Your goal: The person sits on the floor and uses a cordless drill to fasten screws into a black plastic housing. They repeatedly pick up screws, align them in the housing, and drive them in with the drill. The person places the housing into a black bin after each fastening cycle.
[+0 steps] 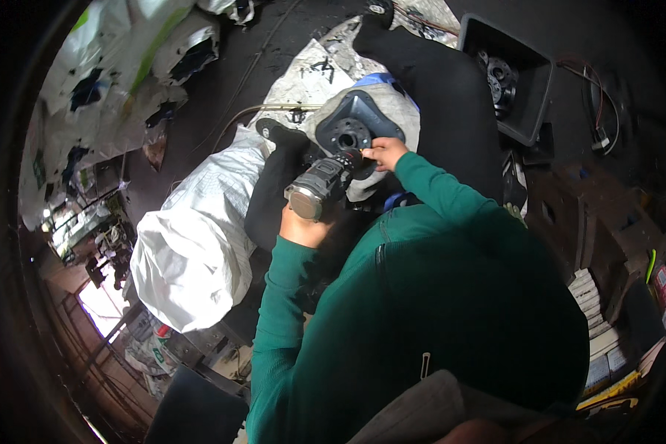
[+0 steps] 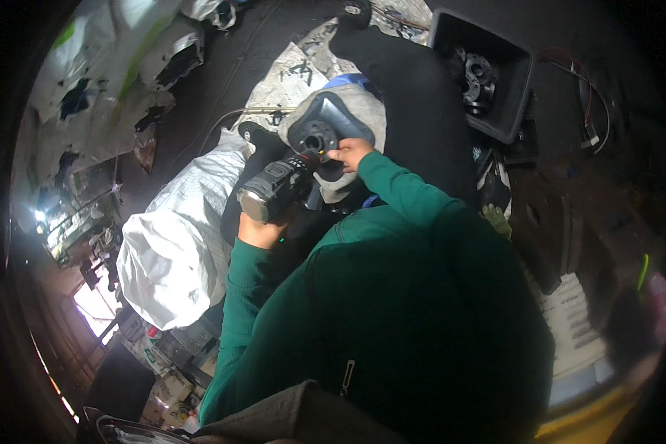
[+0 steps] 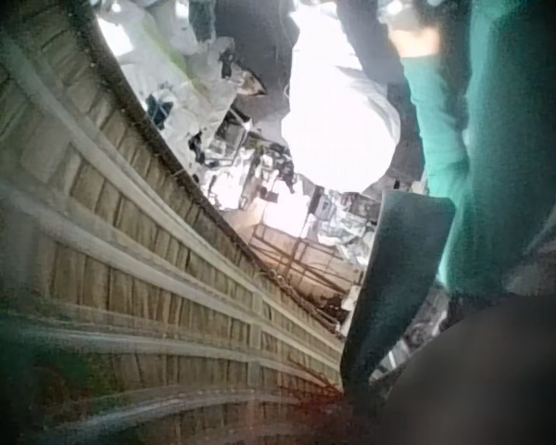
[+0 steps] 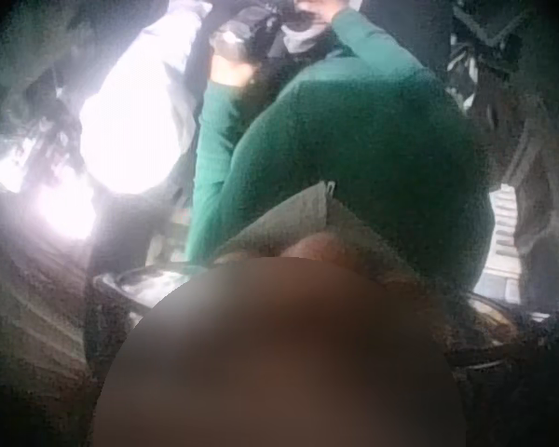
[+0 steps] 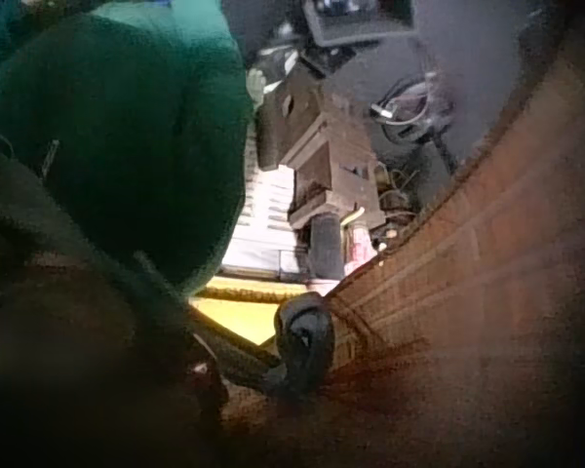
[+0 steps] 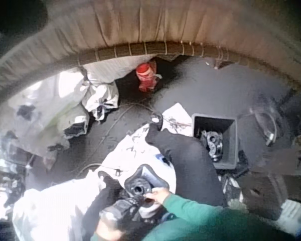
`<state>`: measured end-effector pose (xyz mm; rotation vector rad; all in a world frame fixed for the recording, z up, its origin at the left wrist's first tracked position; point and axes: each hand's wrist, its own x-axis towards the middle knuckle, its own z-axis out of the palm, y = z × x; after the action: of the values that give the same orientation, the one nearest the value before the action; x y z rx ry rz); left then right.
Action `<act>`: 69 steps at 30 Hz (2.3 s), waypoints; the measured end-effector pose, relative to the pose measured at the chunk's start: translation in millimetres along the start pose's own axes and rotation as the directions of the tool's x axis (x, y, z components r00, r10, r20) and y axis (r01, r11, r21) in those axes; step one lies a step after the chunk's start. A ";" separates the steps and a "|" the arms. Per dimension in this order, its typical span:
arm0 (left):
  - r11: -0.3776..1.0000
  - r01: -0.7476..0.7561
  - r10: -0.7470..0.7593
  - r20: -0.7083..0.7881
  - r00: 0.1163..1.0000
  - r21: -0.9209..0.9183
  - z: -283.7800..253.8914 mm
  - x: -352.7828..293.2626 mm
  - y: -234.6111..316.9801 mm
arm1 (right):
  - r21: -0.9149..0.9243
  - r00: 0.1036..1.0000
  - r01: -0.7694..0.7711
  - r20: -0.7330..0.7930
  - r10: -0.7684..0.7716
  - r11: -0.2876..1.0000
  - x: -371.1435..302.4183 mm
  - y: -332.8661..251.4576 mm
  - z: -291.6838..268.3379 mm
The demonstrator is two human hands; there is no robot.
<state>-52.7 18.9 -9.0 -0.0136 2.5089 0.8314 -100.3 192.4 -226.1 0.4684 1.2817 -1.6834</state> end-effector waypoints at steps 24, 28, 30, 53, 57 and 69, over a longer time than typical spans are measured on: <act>0.986 -0.167 0.164 -0.229 0.959 0.007 27.5 -70.3 3.5 | 0.797 0.966 -0.075 0.207 -0.155 0.599 -81.4 -21.3 23.8; 0.986 -0.162 0.169 -0.209 0.963 0.047 23.8 -66.3 -0.4 | 0.835 0.980 -0.046 0.144 -0.138 0.548 -84.8 -25.4 27.8; 0.989 -0.146 0.148 -0.194 0.970 0.021 22.0 -63.5 -0.3 | 0.843 0.984 -0.041 0.129 -0.126 0.536 -84.6 -27.1 29.8; 1.000 0.010 -0.011 -0.138 0.990 -0.011 -24.8 27.5 -13.8 | 0.101 0.911 0.283 -0.339 -0.235 0.954 25.7 -5.9 3.3; 0.984 0.084 -0.077 -0.050 0.996 0.156 -25.2 49.0 -16.1 | -0.172 0.895 0.280 -0.309 -0.321 0.945 33.6 -7.1 6.5; 0.986 0.064 -0.074 0.060 0.995 0.155 -33.9 79.9 -6.7 | -0.276 0.880 0.281 -0.307 -0.361 0.919 19.2 -24.6 9.9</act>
<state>-137.1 5.6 -25.8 -0.0207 2.4885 0.6000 -128.1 175.4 -223.5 0.4515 1.8813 -1.7460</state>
